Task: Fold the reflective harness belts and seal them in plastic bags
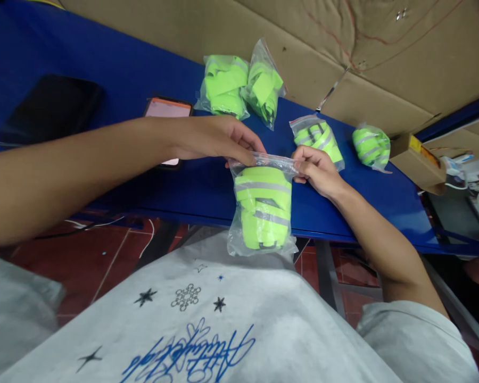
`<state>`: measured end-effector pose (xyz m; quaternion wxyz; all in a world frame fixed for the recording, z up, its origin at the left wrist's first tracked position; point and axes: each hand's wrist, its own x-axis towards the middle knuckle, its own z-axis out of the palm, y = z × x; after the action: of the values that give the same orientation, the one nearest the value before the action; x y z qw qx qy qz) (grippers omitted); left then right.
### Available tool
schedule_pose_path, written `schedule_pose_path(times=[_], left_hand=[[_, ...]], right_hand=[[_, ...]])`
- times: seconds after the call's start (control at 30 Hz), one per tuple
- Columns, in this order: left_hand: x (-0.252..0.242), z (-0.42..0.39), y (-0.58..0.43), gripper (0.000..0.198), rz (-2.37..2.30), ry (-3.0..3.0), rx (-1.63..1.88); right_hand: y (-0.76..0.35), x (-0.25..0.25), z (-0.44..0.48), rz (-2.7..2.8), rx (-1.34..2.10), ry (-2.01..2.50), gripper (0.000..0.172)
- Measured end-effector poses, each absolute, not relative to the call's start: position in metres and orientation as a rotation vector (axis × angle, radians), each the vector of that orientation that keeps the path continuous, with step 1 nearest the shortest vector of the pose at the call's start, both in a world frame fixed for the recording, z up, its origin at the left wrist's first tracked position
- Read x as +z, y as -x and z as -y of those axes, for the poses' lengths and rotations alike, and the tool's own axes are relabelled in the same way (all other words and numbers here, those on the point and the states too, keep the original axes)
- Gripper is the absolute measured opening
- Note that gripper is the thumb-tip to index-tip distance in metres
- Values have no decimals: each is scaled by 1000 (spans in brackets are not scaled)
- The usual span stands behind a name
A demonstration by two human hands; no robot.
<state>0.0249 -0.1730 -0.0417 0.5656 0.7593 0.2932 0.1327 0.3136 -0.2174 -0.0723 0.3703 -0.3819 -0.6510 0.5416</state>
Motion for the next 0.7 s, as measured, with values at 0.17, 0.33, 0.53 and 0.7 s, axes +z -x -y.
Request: schedule_pose_path(times=[0.17,0.33,0.53,0.7], left_hand=[[-45,174,-28,29,-649,-1780,360],[-47,176,-33,31,-640,-1751,380],[-49,182,-36,32,-607,-1754,369],[-48,185,-38,30,-578,-1764,379]], right_hand=[[-311,-73,220,1702,1391,947,26],[-310,-73,222,1675,1447,958,22],[-308,-73,222,1737,1380,1050,26],[-306,-68,225,1842,1313,1067,34]])
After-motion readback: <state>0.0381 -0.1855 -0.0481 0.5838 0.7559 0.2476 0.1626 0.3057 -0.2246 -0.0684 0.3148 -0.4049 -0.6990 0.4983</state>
